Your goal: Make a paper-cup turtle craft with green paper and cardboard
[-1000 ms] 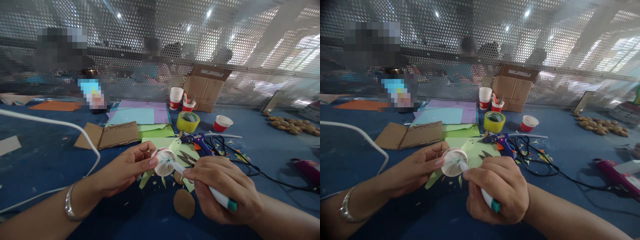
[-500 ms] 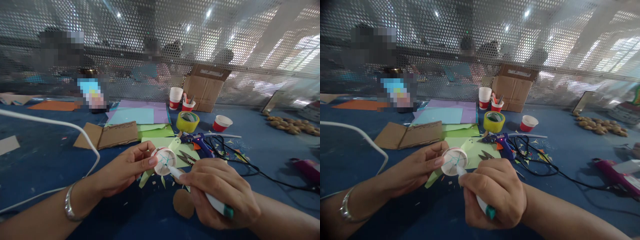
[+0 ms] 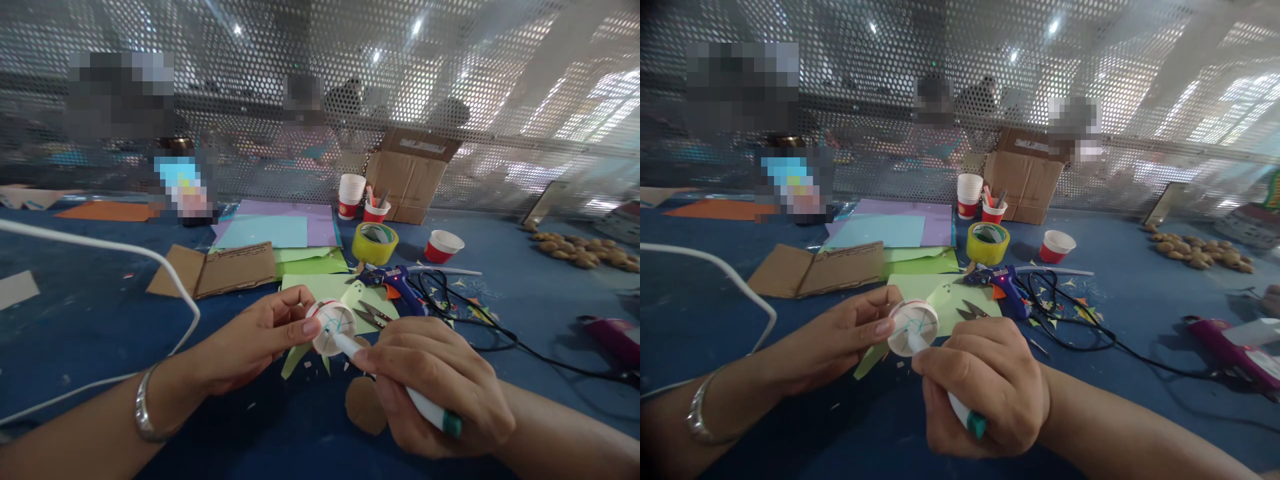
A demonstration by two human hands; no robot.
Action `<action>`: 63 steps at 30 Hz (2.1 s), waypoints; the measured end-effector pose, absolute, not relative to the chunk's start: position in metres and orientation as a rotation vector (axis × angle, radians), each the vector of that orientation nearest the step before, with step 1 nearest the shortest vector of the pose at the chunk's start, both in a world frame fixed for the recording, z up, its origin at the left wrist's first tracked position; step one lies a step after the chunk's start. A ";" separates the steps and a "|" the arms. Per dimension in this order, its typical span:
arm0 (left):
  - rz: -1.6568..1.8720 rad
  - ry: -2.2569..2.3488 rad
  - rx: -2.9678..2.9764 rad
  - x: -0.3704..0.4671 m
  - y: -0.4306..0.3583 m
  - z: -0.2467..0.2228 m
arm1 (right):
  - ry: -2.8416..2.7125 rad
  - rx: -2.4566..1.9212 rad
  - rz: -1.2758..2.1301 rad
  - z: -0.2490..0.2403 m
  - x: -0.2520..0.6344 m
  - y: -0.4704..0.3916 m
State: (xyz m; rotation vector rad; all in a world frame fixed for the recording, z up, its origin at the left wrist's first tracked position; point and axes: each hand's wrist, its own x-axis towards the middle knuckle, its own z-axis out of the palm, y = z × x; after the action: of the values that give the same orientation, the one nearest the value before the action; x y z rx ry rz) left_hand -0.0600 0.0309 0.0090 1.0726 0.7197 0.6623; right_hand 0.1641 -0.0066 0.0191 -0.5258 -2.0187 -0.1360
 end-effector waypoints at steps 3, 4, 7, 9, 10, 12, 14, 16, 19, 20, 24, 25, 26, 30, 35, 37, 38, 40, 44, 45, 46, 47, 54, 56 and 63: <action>0.644 0.747 1.091 -0.060 0.031 0.009 | -2.045 -0.513 -0.134 0.021 0.166 -0.005; 0.641 0.755 1.099 -0.060 0.031 0.009 | -2.056 -0.517 -0.132 0.022 0.166 -0.005; 0.640 0.763 1.119 -0.060 0.031 0.009 | -2.075 -0.540 -0.128 0.025 0.168 -0.006; 0.643 0.754 1.122 -0.060 0.031 0.009 | -2.072 -0.553 -0.129 0.026 0.168 -0.006; 0.645 0.750 1.121 -0.061 0.031 0.009 | -2.059 -0.560 -0.139 0.026 0.168 -0.006; 0.652 0.753 1.113 -0.061 0.031 0.009 | -2.042 -0.576 -0.169 0.026 0.169 -0.006; 0.659 0.761 1.104 -0.062 0.031 0.009 | -2.027 -0.585 -0.198 0.026 0.169 -0.006; 0.661 0.762 1.103 -0.063 0.031 0.008 | -2.043 -0.587 -0.210 0.026 0.170 -0.006; 0.662 0.756 1.110 -0.064 0.031 0.007 | -2.046 -0.590 -0.207 0.027 0.169 -0.006; 0.663 0.756 1.114 -0.064 0.031 0.007 | -2.045 -0.591 -0.202 0.027 0.169 -0.006; 0.675 0.738 1.107 -0.065 0.030 0.008 | -2.044 -0.595 -0.193 0.028 0.169 -0.007; 0.680 0.737 1.094 -0.065 0.030 0.009 | -2.052 -0.584 -0.193 0.029 0.170 -0.007; 0.685 0.736 1.073 -0.065 0.030 0.009 | -2.059 -0.570 -0.195 0.029 0.170 -0.007; 0.726 0.764 0.959 -0.066 0.031 0.008 | -2.070 -0.541 -0.202 0.032 0.173 -0.008; 0.769 0.744 0.888 -0.069 0.032 0.007 | -2.026 -0.571 -0.210 0.030 0.170 -0.007; 0.745 0.728 0.894 -0.070 0.032 0.008 | -2.017 -0.571 -0.204 0.028 0.170 -0.005; 0.736 0.729 0.895 -0.070 0.032 0.008 | -2.014 -0.567 -0.201 0.027 0.170 -0.004; 0.730 0.740 0.901 -0.069 0.032 0.009 | -2.021 -0.560 -0.192 0.026 0.170 -0.002; 0.711 0.730 0.940 -0.069 0.032 0.008 | -2.034 -0.585 -0.173 0.024 0.170 0.000; 0.701 0.719 0.957 -0.069 0.033 0.008 | -2.033 -0.591 -0.171 0.024 0.170 0.000; 0.692 0.710 0.975 -0.069 0.033 0.008 | -2.029 -0.598 -0.171 0.023 0.169 0.000; 0.683 0.705 0.992 -0.069 0.033 0.008 | -2.026 -0.599 -0.171 0.023 0.169 0.000; 0.706 0.728 1.020 -0.069 0.032 0.009 | -2.038 -0.584 -0.161 0.019 0.169 0.002; 0.692 0.735 1.018 -0.069 0.031 0.009 | -2.013 -0.588 -0.160 0.019 0.170 0.001; 0.658 0.730 1.085 -0.067 0.030 0.009 | -2.053 -0.555 -0.193 0.020 0.170 -0.004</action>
State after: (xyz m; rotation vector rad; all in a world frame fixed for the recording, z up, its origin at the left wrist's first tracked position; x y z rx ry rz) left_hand -0.0674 0.0303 0.0087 1.0846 0.7303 0.6578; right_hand 0.1695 -0.0039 0.0201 -0.5547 -2.0526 -0.1932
